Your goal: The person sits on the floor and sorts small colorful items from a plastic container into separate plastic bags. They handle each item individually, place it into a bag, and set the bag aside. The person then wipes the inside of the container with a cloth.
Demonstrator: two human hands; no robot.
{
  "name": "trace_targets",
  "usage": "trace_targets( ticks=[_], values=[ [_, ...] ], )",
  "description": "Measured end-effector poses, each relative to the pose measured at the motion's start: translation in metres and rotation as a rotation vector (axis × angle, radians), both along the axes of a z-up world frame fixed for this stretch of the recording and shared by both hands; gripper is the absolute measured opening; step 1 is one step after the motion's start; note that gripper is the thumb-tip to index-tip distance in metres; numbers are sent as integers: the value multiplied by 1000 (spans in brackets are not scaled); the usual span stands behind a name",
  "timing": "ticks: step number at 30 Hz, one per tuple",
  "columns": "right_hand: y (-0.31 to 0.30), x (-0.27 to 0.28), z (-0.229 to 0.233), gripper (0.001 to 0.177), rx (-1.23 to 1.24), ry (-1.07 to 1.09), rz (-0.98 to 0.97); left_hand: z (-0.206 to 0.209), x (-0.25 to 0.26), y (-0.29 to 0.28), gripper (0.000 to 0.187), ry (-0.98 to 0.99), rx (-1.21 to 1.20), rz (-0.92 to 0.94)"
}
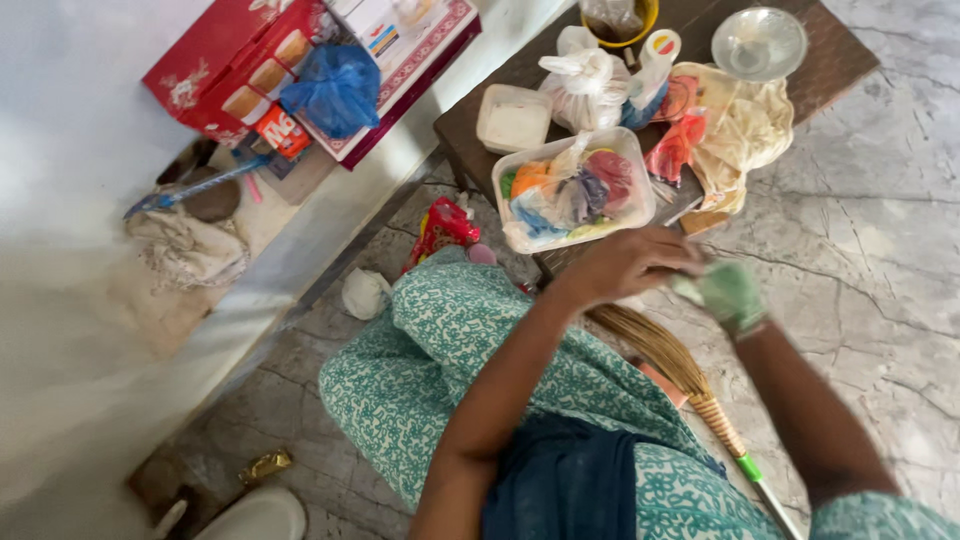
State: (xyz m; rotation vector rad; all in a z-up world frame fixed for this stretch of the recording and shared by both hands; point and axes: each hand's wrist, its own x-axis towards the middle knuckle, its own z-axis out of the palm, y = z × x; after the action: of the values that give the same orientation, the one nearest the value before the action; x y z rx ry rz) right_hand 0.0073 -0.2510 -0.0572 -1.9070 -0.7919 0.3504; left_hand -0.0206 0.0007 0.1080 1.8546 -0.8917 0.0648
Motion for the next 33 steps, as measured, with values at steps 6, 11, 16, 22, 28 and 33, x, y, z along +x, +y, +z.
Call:
trace_targets(
  ticks=[6, 11, 16, 22, 28, 33],
  values=[
    [10, 42, 81, 12, -77, 399, -70, -17, 5, 21, 26, 196, 210, 181],
    [65, -13, 141, 12, -21, 240, -451, -44, 2, 17, 25, 125, -181, 465],
    [106, -42, 158, 46, 246, 67, -508, -73, -7, 3, 17, 546, -444, 726],
    [105, -36, 152, 35, -181, -260, -495, -107, -23, -13, 13, 856, -933, 603],
    [97, -31, 142, 24, -215, -298, -402, -135, -28, -22, 31, 933, -958, 619],
    [96, -31, 134, 20, -172, -482, -392, -148, -31, -30, 21, 842, -861, 651]
  ],
)
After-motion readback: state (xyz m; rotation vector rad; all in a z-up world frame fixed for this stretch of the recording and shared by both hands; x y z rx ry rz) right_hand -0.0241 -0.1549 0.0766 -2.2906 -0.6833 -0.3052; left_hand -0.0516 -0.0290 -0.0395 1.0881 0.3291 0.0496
